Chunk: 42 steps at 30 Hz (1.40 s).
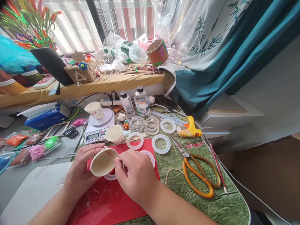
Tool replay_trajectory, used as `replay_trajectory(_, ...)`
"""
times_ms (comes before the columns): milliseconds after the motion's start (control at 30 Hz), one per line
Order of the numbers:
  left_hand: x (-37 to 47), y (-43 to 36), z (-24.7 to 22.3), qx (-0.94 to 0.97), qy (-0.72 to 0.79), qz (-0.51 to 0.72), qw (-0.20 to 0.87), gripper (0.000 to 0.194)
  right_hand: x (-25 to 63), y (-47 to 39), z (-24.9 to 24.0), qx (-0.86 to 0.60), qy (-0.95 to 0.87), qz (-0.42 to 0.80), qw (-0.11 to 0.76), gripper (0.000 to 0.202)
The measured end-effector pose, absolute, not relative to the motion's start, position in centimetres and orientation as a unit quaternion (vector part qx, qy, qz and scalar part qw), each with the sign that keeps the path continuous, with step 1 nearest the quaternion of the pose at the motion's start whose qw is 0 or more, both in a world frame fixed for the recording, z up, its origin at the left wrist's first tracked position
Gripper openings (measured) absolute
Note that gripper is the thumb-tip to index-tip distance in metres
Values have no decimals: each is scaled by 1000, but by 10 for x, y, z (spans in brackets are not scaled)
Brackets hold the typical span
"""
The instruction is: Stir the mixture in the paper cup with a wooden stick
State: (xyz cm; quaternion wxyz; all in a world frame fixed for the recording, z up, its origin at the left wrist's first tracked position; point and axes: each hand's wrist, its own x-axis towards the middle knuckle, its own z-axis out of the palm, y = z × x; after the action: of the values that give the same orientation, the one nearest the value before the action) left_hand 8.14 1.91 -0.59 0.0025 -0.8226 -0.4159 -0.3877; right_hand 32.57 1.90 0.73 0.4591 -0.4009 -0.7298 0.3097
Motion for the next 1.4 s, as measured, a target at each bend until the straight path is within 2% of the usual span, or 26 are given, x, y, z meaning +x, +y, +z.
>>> replay_trajectory(133,82,19,-7,-822,-413,-392,15,52,324,18,7,-385,-725,356,446,28)
replay_trajectory(267,81,19,-9,-816,-419,-398,13,52,324,18,6,-412,-711,333,462,27)
replay_trajectory(367,80,18,-10,-814,-422,-398,12,54,323,18,6,-401,-702,387,443,25)
replay_trajectory(500,79,18,-9,-817,-422,-392,20,53,321,18,8,-421,-706,345,453,25)
replay_trajectory(633,79,19,-9,-819,-422,-388,25,53,322,17,9,-384,-707,399,440,26)
replay_trajectory(767,79,19,-11,-810,-435,-392,26,51,322,18,8,-393,-725,341,451,32)
replay_trajectory(933,77,19,-11,-799,-455,-392,-18,53,322,19,11,-347,-724,385,455,25)
replay_trajectory(1133,78,18,-11,-783,-472,-403,-51,53,324,15,17,-363,-727,355,461,24)
replay_trajectory(1400,79,16,-9,-779,-493,-378,-85,49,327,16,13,-386,-750,271,464,29)
